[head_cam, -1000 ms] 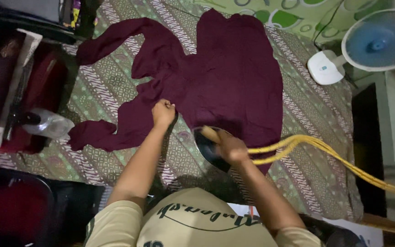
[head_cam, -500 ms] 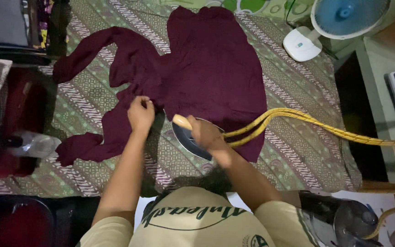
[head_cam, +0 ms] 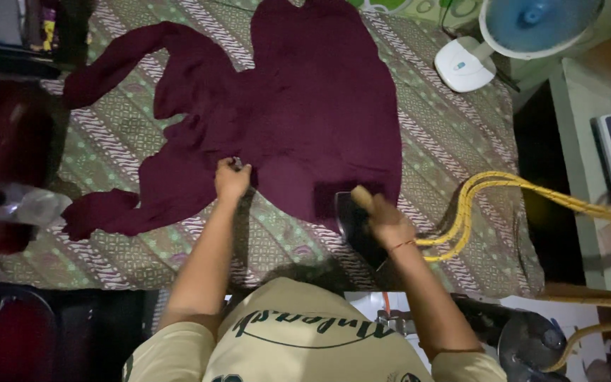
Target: The person irons a maroon long-sleeved shirt on a patterned bedsheet. They repeatedly smooth the fabric with their hands, reposition the shirt, and use a black electric iron to press different sections, including the sleeves and body, before folding the garment.
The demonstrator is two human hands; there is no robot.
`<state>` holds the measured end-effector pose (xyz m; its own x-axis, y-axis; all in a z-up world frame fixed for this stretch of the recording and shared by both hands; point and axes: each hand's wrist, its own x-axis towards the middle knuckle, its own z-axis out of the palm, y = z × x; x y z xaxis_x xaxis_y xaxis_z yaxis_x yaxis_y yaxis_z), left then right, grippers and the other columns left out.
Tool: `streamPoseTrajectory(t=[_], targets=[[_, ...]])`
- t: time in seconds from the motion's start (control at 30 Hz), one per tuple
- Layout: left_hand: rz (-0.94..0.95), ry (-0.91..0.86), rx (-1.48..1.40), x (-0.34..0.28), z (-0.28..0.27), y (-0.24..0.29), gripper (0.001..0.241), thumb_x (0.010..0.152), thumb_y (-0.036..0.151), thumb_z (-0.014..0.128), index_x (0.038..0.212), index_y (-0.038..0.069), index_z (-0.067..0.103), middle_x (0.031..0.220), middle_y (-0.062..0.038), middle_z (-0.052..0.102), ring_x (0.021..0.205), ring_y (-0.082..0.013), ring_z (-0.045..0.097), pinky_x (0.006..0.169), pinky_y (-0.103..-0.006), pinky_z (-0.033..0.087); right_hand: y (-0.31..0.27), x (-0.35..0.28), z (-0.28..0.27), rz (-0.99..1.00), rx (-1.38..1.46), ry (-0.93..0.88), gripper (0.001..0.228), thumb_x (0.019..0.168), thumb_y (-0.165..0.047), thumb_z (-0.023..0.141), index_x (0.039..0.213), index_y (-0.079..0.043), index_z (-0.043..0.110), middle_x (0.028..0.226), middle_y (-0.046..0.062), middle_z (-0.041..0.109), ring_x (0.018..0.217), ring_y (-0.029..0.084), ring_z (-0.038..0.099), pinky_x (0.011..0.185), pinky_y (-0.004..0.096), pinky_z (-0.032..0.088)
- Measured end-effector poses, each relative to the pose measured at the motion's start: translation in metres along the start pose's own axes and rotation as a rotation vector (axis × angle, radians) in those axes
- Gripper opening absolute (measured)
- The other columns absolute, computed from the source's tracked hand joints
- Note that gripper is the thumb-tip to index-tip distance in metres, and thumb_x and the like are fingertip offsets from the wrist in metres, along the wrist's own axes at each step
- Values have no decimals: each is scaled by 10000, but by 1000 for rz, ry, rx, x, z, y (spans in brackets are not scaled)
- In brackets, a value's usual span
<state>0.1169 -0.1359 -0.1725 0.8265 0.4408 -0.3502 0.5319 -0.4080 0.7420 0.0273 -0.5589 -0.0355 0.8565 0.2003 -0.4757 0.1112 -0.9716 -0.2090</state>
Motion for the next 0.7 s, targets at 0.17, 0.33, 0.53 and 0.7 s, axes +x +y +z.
streamPoseTrajectory(t=[0.17, 0.33, 0.53, 0.7], targets=[[-27, 119, -61, 9, 12, 2, 656, 865, 381, 788, 1364, 6, 586, 1233, -239, 705, 1235, -424, 632, 1059, -528, 481, 86, -24, -14, 334, 71, 225, 587, 936, -272, 640, 1480, -115, 485, 1129, 267, 735, 1104, 461, 707, 935, 577, 575], [-80, 202, -183, 40, 33, -10, 673, 841, 436, 821, 1333, 22, 625, 1204, -200, 713, 1232, -369, 637, 1029, -482, 502, 225, 9, -15, 413, -7, 330, 376, 952, -285, 600, 1312, -177, 580, 1099, 196, 717, 1087, 425, 720, 925, 559, 584], [-145, 185, -312, 27, 28, 16, 715, 829, 446, 843, 1295, -56, 641, 1217, -285, 676, 1214, -429, 635, 964, -515, 539, 215, 18, -21, 515, -758, 1019, 248, 1064, -185, 388, 1240, -200, 562, 1096, 88, 620, 995, 281, 600, 771, 426, 478], [-140, 198, -227, 38, 44, 16, 602, 803, 526, 859, 1164, 59, 739, 1131, -199, 716, 1181, -400, 656, 939, -541, 524, 58, -31, 4, -106, -247, 1008, 298, 1095, -166, 439, 1282, -47, 638, 922, 108, 727, 776, 234, 625, 780, 191, 508]])
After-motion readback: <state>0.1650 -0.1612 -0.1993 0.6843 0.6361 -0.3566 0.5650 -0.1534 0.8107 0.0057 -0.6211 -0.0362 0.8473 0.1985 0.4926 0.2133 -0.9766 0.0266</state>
